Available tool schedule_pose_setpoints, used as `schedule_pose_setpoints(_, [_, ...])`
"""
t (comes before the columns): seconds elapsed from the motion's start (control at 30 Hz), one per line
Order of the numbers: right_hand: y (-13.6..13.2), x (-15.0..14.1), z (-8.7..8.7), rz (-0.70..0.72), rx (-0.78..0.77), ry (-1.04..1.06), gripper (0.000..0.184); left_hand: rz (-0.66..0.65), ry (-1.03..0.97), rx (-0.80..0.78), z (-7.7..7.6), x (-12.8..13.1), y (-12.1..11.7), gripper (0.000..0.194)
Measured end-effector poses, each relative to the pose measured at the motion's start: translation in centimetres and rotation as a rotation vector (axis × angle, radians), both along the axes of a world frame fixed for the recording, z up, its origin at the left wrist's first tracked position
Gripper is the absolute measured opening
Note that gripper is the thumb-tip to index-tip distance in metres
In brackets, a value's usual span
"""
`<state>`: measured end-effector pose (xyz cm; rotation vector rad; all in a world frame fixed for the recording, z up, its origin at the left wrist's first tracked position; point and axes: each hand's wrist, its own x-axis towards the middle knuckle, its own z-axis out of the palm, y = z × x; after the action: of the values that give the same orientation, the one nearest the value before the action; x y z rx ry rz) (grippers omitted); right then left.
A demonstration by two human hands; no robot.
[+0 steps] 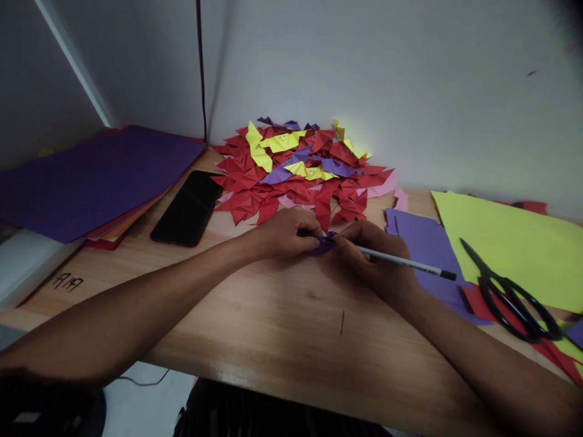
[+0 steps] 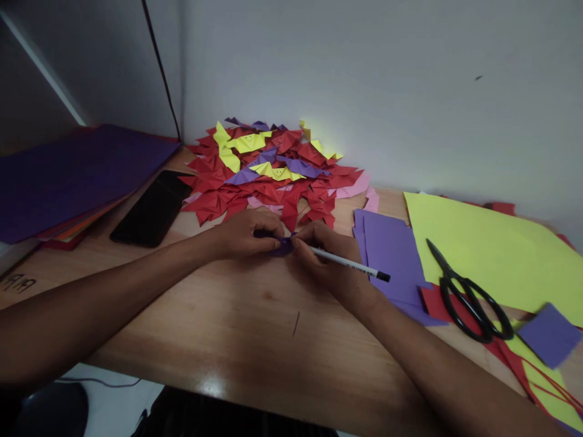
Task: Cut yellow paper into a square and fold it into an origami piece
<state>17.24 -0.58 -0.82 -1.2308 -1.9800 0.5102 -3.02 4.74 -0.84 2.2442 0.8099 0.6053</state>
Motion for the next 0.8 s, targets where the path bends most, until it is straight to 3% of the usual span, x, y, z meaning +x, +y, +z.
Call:
schedule_pose_setpoints(0.17, [-0.1,0.3,-0.1,-0.071,0.006,0.090,0.008,0.002,-0.015,-0.003,-0.2,0.0,0.0,0.013])
schedule_pose_setpoints(0.3, [0.1,0.3,-0.2,-0.114,0.054,0.198,0.020,-0.014,-0.034,-0.009,-0.4,0.0,0.2,0.013])
schedule_pose_setpoints(0.4, [0.4,0.2,-0.2,-0.132,0.040,0.147,0.024,-0.027,-0.054,-0.015,-0.5,-0.1,0.3,0.011])
schedule_pose_setpoints(0.53, [0.7,0.3,-0.3,-0.088,-0.017,-0.009,0.020,-0.031,-0.083,-0.025,-0.7,-0.2,0.4,0.011])
schedule_pose_setpoints(0.8, [1.0,0.5,-0.7,0.035,-0.068,0.005,0.014,-0.062,-0.085,-0.014,-0.7,-0.2,0.5,0.011])
